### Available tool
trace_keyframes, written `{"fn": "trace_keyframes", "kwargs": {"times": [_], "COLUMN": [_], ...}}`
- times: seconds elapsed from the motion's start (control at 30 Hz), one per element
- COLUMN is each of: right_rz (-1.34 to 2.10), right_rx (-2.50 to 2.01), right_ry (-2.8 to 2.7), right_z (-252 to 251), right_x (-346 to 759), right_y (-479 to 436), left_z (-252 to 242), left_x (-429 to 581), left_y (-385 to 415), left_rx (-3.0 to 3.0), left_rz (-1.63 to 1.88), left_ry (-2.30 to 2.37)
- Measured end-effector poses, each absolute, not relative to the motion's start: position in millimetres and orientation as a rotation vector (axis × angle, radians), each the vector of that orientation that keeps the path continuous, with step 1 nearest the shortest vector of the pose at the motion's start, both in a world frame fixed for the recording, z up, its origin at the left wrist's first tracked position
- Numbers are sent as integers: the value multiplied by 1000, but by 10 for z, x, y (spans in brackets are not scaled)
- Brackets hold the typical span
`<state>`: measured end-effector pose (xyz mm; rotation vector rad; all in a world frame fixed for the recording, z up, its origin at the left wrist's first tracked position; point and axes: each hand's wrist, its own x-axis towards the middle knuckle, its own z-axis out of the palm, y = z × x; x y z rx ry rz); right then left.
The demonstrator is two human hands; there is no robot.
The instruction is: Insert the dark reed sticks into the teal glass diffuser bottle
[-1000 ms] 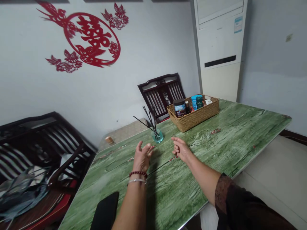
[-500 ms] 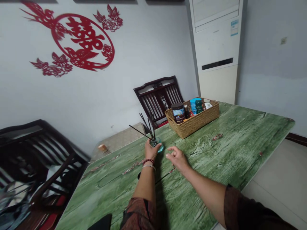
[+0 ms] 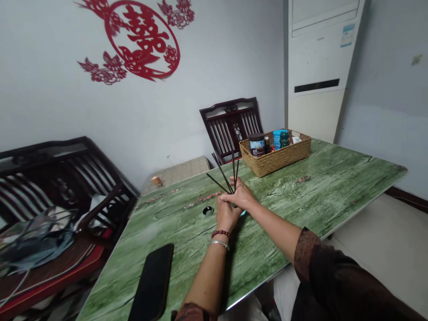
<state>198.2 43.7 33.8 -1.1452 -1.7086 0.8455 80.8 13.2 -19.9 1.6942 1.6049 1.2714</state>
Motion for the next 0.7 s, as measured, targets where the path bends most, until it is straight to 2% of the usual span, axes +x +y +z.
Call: {"fn": "trace_keyframes", "kwargs": {"times": [0.1,0.27,0.43,0.57,0.7], "right_rz": [884,950,1050,1031,934], "right_rx": [-1172,-1062,-894,-718,-582], "right_ry": [-1742,-1665,-1488,-1373,-1389], "right_z": [445,544,603,869,1258], "right_x": [1996,2015,1915,1940,2256], "right_y": [441,395,375,374,404], "left_z": [-130,16,0,-127,-261], "left_x": [840,446,7,-136,-199], "left_y": [22,-98,-112,-44,8], "left_rx": [1751,1629,1405,1390,1596], "left_rz": [1269,1181,1484,1712,1545], "left_ry": [1689,1462,1435,1659,1994]}}
